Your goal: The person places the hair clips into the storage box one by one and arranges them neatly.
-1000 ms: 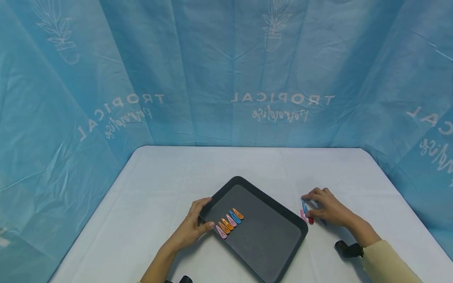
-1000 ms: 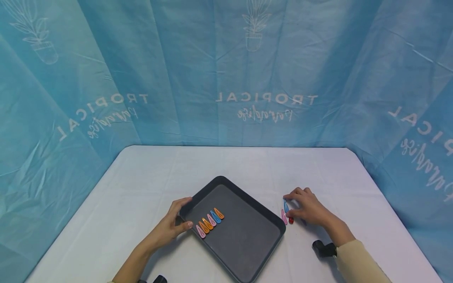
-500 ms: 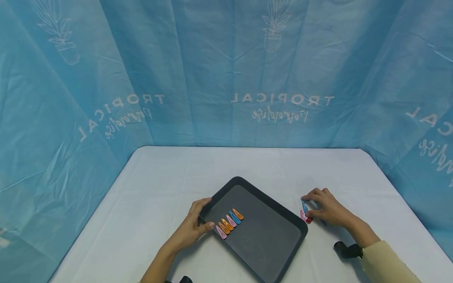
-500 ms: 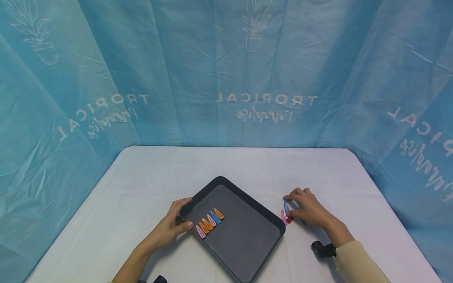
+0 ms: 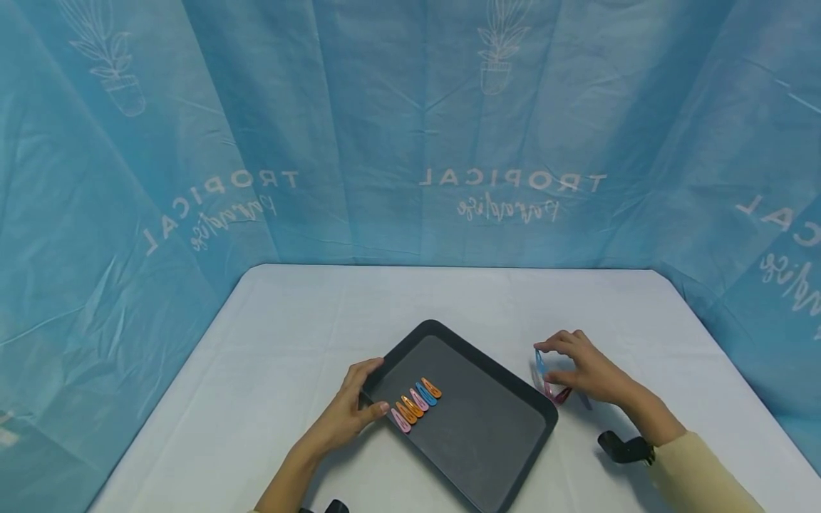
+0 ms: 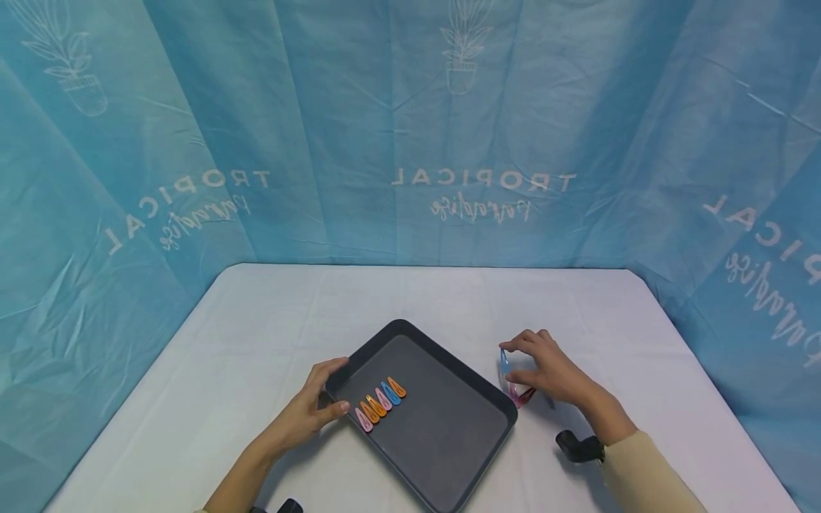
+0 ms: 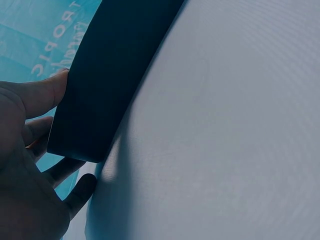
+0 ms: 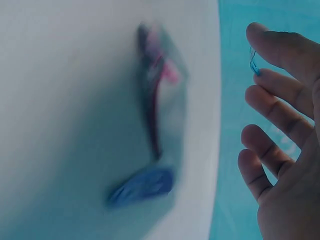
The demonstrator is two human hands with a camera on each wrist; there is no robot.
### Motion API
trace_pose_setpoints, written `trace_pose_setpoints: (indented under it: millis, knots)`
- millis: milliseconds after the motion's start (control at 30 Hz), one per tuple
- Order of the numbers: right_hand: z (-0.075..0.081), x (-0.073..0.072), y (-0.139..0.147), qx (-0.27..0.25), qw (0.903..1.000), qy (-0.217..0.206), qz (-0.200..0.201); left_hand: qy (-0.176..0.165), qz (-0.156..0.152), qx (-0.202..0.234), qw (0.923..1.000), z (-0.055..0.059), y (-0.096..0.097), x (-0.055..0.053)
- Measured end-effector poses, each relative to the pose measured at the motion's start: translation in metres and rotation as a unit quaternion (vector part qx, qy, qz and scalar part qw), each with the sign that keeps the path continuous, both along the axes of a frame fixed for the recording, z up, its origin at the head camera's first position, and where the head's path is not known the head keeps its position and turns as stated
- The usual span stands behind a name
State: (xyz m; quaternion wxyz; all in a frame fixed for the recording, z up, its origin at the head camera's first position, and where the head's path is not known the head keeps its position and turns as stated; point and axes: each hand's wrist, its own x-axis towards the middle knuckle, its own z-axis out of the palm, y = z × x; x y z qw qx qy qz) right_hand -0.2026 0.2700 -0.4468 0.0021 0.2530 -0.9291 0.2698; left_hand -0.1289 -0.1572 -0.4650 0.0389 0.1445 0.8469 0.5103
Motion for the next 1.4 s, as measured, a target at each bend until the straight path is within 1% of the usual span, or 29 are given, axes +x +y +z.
trace_pose_setpoints:
  millis: [200,367,467,667,800,933,1167,1400]
  knots:
    - [0.015,0.0,-0.026,-0.017,0.9992,0.004,0.037,0.005,-0.001,-0.003,1.0,0.0,0.0,0.0]
    - [0.026,0.001,-0.052,-0.017,0.9976,0.013,0.065,0.009,-0.007,-0.002,0.9999,0.002,0.0,0.0]
    - [0.03,0.001,-0.068,-0.014,0.9959,0.019,0.087,0.004,-0.008,-0.004,1.0,0.003,0.0,0.0]
    - [0.036,0.0,-0.101,0.003,0.9909,0.014,0.134,-0.01,-0.003,-0.009,0.9999,0.002,0.0,-0.002]
    - [0.032,-0.003,-0.12,-0.001,0.9849,-0.001,0.173,-0.009,-0.003,-0.008,0.9999,0.001,0.0,-0.002]
    - [0.022,-0.008,-0.135,0.005,0.9802,-0.021,0.197,-0.004,-0.001,-0.009,1.0,0.001,0.0,-0.001]
    - [0.011,-0.011,-0.149,0.025,0.977,-0.05,0.206,-0.002,0.004,-0.011,0.9999,0.0,0.0,0.001]
    - [0.0,-0.015,-0.156,0.059,0.974,-0.049,0.213,0.0,0.004,-0.015,0.9999,-0.001,0.0,0.001]
